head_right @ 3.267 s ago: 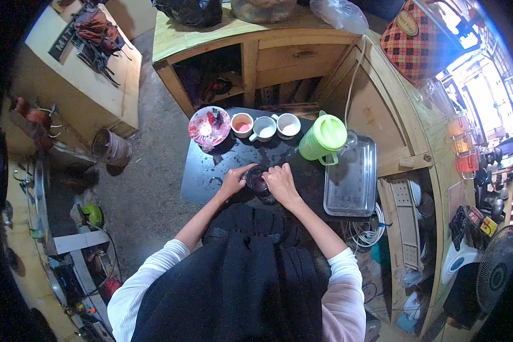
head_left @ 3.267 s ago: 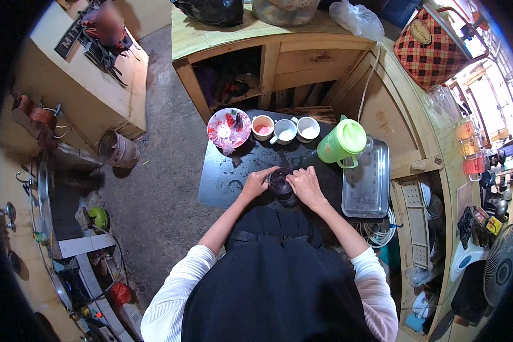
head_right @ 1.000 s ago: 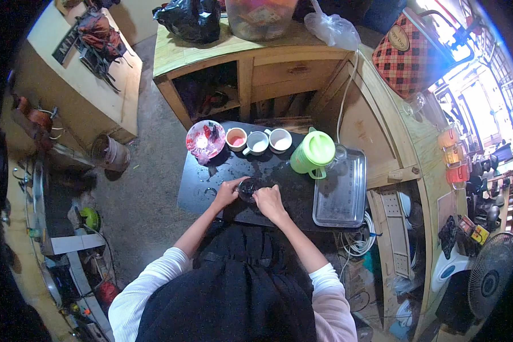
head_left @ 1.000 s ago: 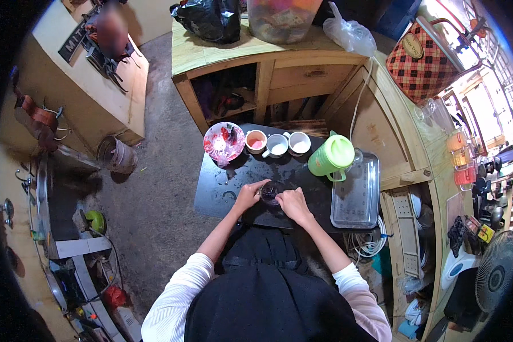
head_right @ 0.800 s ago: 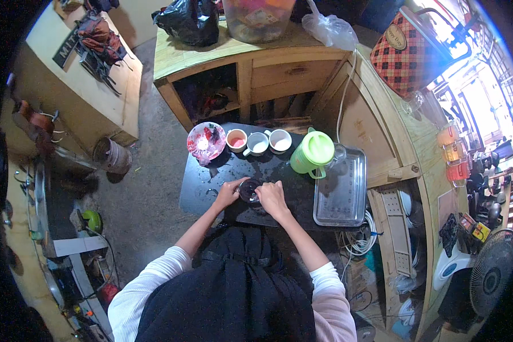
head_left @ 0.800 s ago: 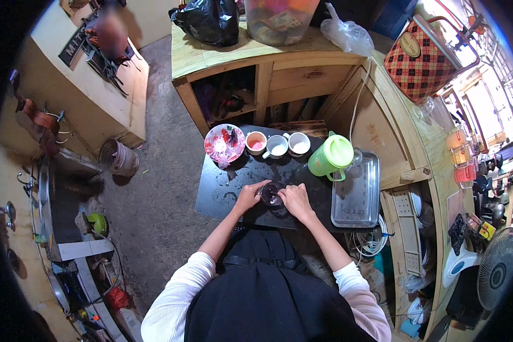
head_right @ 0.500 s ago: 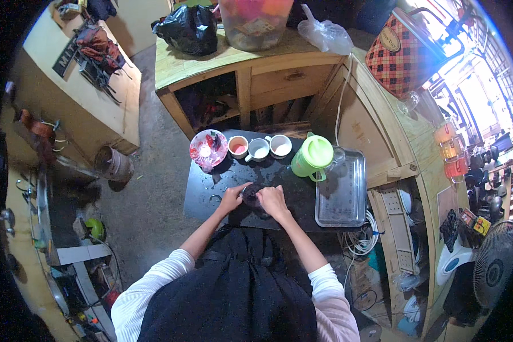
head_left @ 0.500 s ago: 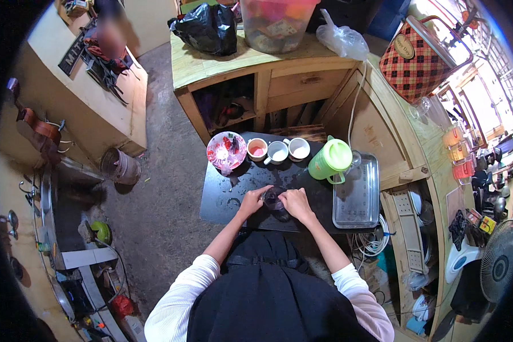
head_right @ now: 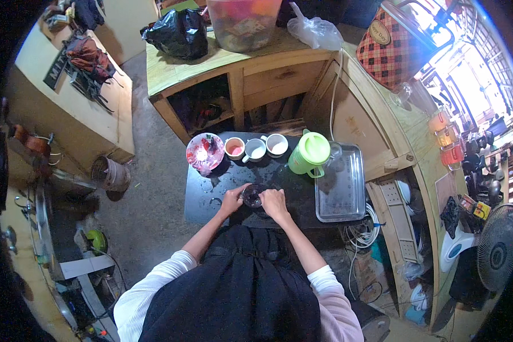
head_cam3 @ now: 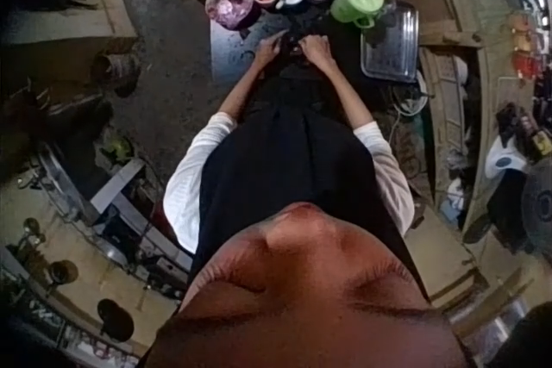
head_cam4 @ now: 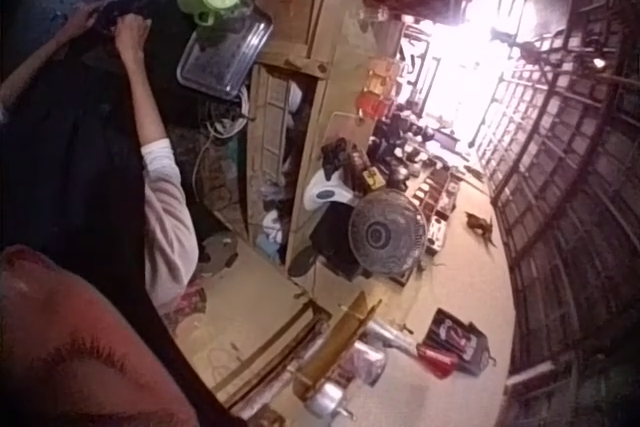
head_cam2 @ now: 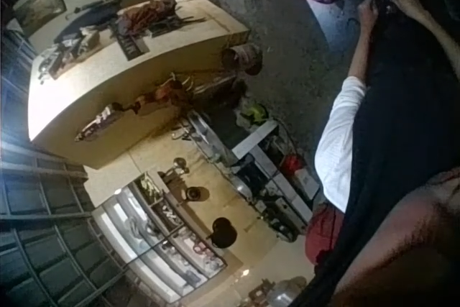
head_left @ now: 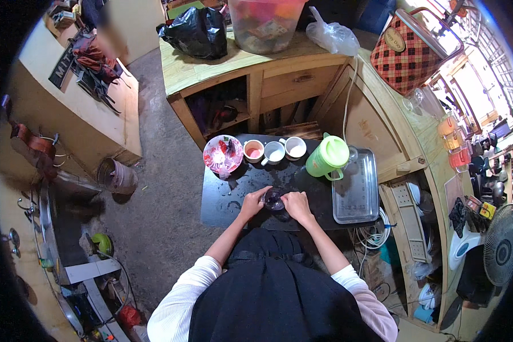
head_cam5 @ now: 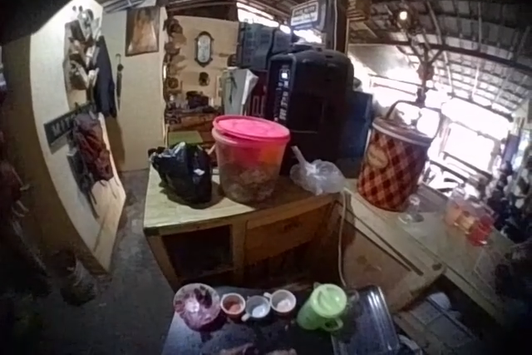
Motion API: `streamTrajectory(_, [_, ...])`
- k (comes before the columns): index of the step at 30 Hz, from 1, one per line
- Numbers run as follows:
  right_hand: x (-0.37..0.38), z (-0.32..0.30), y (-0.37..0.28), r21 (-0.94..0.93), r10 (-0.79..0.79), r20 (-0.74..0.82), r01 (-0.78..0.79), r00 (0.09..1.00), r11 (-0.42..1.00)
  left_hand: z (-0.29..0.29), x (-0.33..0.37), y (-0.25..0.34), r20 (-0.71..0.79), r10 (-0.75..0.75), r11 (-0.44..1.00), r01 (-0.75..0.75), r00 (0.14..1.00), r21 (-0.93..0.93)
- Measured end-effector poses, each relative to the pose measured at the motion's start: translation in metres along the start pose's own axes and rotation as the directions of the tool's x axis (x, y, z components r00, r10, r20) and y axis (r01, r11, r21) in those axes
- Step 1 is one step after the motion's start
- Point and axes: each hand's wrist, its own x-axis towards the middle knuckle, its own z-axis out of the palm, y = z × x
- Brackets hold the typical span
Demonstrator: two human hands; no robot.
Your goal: Preparing and mixing drinks in several jars and glasses by adding liquid and stirring.
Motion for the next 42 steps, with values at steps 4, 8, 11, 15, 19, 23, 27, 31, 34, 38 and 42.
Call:
streamTrajectory(4, [-0.003, 0.000, 0.000, 0.039, -0.001, -0.102, 0.005, 0.995, 0.999, -0.001, 0.001, 0.003, 0.023, -0.035, 0.999, 0.034, 0.999, 0.009])
streamTrajectory(8, [-0.003, -0.002, -0.006, -0.031, 0.053, 0.043, -0.051, 0.998, 0.998, 0.000, -0.001, -0.002, 0.040, -0.065, 0.998, 0.064, 0.997, 0.021])
streamTrajectory(11, [-0.001, -0.006, -0.007, 0.077, 0.037, -0.014, -0.036, 0.999, 0.996, 0.000, 0.001, -0.004, 0.010, 0.004, 1.000, -0.005, 1.000, 0.030])
streamTrajectory(15, [0.000, -0.003, -0.001, 0.022, 0.059, 0.019, -0.060, 0.998, 0.998, 0.000, 0.001, 0.001, 0.041, -0.022, 1.000, 0.021, 0.999, 0.020])
streamTrajectory(19, [0.002, -0.005, -0.007, 0.042, 0.043, -0.126, -0.038, 0.991, 0.998, -0.002, -0.001, 0.000, 0.057, -0.049, 0.999, 0.048, 0.997, 0.026])
streamTrajectory(23, [0.004, -0.005, -0.005, -0.049, -0.011, 0.102, 0.016, 0.995, 0.999, -0.003, 0.001, 0.002, 0.020, -0.006, 1.000, 0.006, 1.000, 0.020])
streamTrajectory(27, [0.005, -0.004, -0.002, 0.045, -0.014, -0.096, 0.019, 0.995, 0.999, -0.007, 0.004, 0.012, 0.148, -0.161, 0.987, 0.158, 0.976, 0.037])
streamTrajectory(31, [0.005, 0.002, 0.005, -0.011, -0.080, 0.089, 0.082, 0.993, 0.997, -0.004, 0.003, 0.004, 0.076, -0.030, 1.000, 0.030, 0.997, 0.003])
streamTrajectory(34, [0.007, -0.008, -0.003, 0.038, -0.055, -0.038, 0.057, 0.998, 0.998, -0.006, 0.002, 0.005, 0.139, -0.136, 0.991, 0.135, 0.981, 0.017])
streamTrajectory(38, [0.007, -0.002, -0.001, -0.069, -0.002, 0.069, 0.006, 0.998, 0.998, -0.006, 0.003, 0.003, 0.134, -0.108, 0.994, 0.104, 0.985, 0.032])
streamTrajectory(42, [0.009, -0.003, 0.001, 0.032, -0.028, -0.020, 0.029, 0.999, 0.999, -0.007, 0.004, 0.005, 0.133, -0.094, 0.995, 0.092, 0.987, 0.028])
